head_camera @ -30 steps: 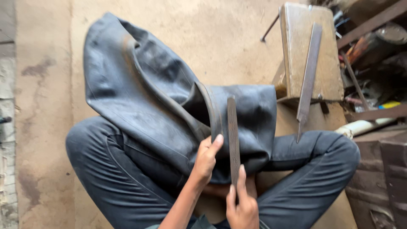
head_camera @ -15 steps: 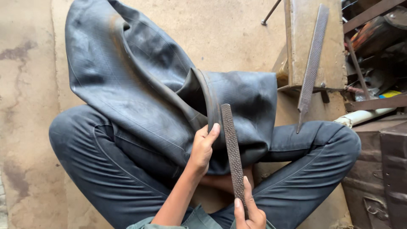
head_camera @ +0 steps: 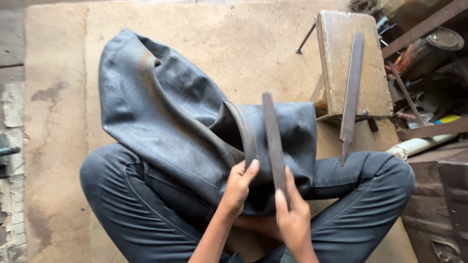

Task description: The person sits cross-legged on the floor and uses a metal file to smooth the edge of a large, dark grey rubber sheet. They hold the rubber sheet with their left hand and repeatedly rub the file along the folded edge with their right hand.

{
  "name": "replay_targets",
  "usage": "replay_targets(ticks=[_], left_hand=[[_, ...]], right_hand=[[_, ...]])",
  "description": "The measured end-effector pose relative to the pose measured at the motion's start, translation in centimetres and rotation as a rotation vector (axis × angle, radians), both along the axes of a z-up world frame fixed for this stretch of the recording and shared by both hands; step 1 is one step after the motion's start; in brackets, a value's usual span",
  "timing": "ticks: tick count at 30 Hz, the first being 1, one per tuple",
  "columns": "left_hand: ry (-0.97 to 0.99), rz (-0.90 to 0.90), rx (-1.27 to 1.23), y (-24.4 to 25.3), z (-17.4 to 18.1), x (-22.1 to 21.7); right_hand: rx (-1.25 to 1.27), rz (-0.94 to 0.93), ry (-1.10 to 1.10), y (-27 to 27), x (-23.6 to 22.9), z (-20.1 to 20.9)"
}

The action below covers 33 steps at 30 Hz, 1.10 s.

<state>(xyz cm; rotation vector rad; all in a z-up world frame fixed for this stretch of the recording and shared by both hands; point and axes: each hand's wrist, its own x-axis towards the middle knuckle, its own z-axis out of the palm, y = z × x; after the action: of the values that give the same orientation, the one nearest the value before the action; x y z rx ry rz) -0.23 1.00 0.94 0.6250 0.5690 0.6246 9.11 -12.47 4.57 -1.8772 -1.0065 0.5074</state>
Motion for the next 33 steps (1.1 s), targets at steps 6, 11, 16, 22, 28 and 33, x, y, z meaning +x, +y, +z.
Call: replay_targets(ticks=[6,11,16,22,28,33], left_hand=[[0.076,0.081,0.011,-0.5,-1.4,0.4],[0.083,0.088,0.119,-0.7,-0.1,0.4],[0.059,0.067,0.113,-0.7,0.5,-0.3],[0.076,0.06,0.148,-1.7,-1.5,0.2],[0.103,0.136,0.167,-1.2,-1.8,1.0],[0.052,0.079,0.165,-0.6,-0.4,0.6]], right_hand=[[-0.402,-0.072,-0.091,-11.1,-3.4,-4.0],[-0.099,0.036,-0.347,-5.4,-4.2,-2.4],[-0.321,-0.197,0.075,2.4,-3.1,1.6],[-0.004,-0.08,-0.031,1.4,-1.5,0.8],[-0.261,-0.078,-0.102,-7.5,-3.1,-2.4],[-0.159,-0.003,-0.282,-4.1,-2.8,-2.0]])
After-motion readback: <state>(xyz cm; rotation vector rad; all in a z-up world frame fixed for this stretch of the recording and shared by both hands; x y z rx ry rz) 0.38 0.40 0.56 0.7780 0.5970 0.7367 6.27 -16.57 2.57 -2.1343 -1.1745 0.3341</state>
